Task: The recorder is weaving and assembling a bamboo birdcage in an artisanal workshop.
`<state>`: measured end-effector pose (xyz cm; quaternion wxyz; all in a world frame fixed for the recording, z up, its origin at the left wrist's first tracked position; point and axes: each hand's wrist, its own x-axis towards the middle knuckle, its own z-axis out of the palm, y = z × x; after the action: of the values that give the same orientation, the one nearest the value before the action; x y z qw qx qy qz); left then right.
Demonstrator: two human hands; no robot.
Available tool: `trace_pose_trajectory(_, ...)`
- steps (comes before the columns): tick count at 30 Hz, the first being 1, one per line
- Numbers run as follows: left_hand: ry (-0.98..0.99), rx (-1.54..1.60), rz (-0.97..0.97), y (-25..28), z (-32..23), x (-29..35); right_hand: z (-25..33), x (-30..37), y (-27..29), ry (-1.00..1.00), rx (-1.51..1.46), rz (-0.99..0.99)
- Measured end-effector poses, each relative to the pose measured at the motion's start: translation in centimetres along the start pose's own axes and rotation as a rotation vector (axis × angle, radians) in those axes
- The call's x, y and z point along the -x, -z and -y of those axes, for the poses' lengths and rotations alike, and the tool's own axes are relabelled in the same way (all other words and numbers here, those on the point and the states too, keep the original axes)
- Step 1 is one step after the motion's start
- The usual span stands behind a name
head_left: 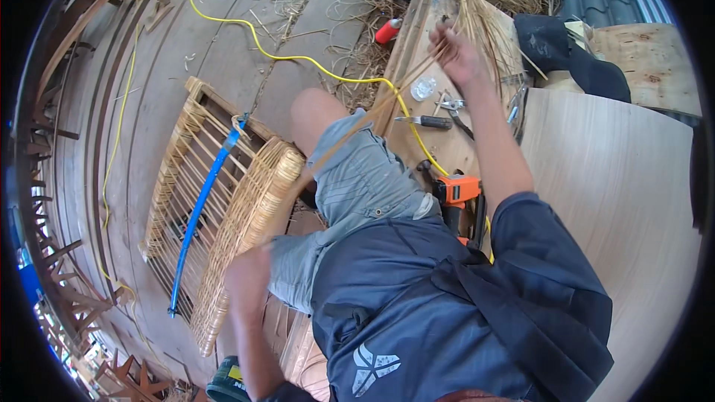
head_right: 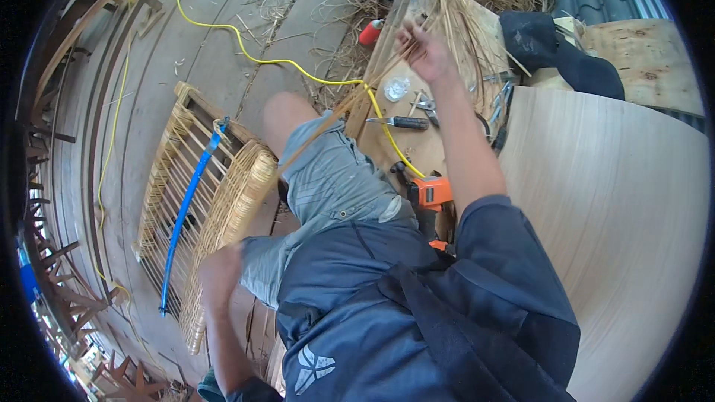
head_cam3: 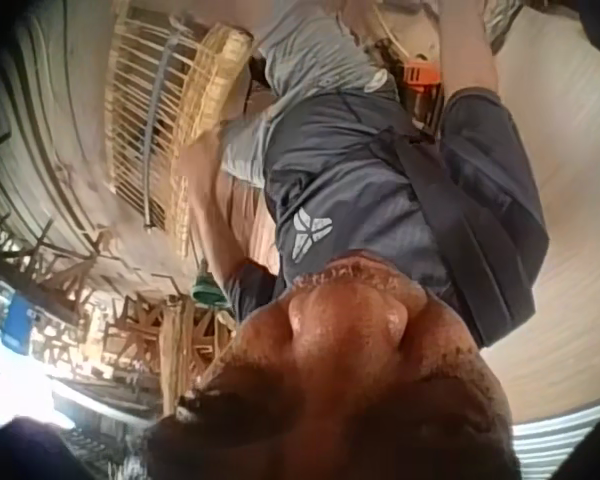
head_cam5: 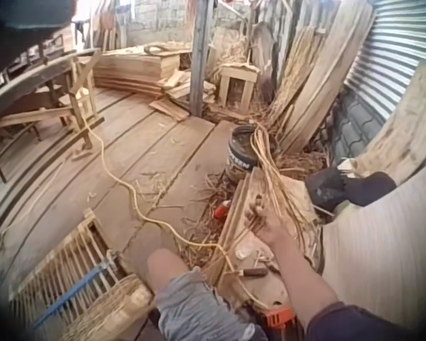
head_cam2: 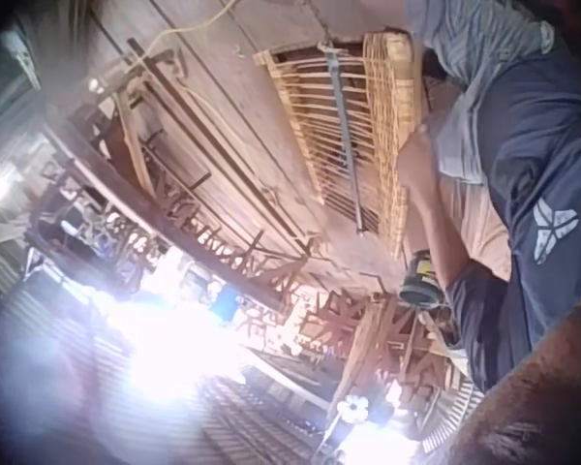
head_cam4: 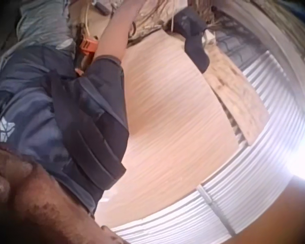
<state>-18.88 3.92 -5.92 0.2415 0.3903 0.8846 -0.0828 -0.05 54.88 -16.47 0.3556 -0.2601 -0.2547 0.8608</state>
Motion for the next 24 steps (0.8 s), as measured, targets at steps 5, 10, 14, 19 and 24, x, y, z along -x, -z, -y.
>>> trace_pose_trajectory(5, 0.601, 0.005, -0.062, -3.7, 18.2, 10.9, -5.0, -2.6, -7.7, -0.097, 0.084, 0.072)
trace_pose_trajectory(10, 0.72, 0.24, -0.112, -6.9, 19.8, 14.9, -12.9, -2.6, -9.2, -0.085, 0.037, -0.053)
trace_pose_trajectory(14, 0.852, 0.279, -0.084, -8.9, 20.1, 18.6, -15.9, -1.5, -10.8, -0.112, 0.071, -0.044)
trace_pose_trajectory(19, 0.941, 0.133, -0.14, -13.2, 22.6, 25.9, -15.5, -1.3, -12.3, -0.275, -0.008, 0.032)
trace_pose_trajectory(24, 1.0, -0.037, -0.266, -19.2, 25.6, 35.2, -16.1, -1.2, -12.9, -0.256, 0.18, 0.078)
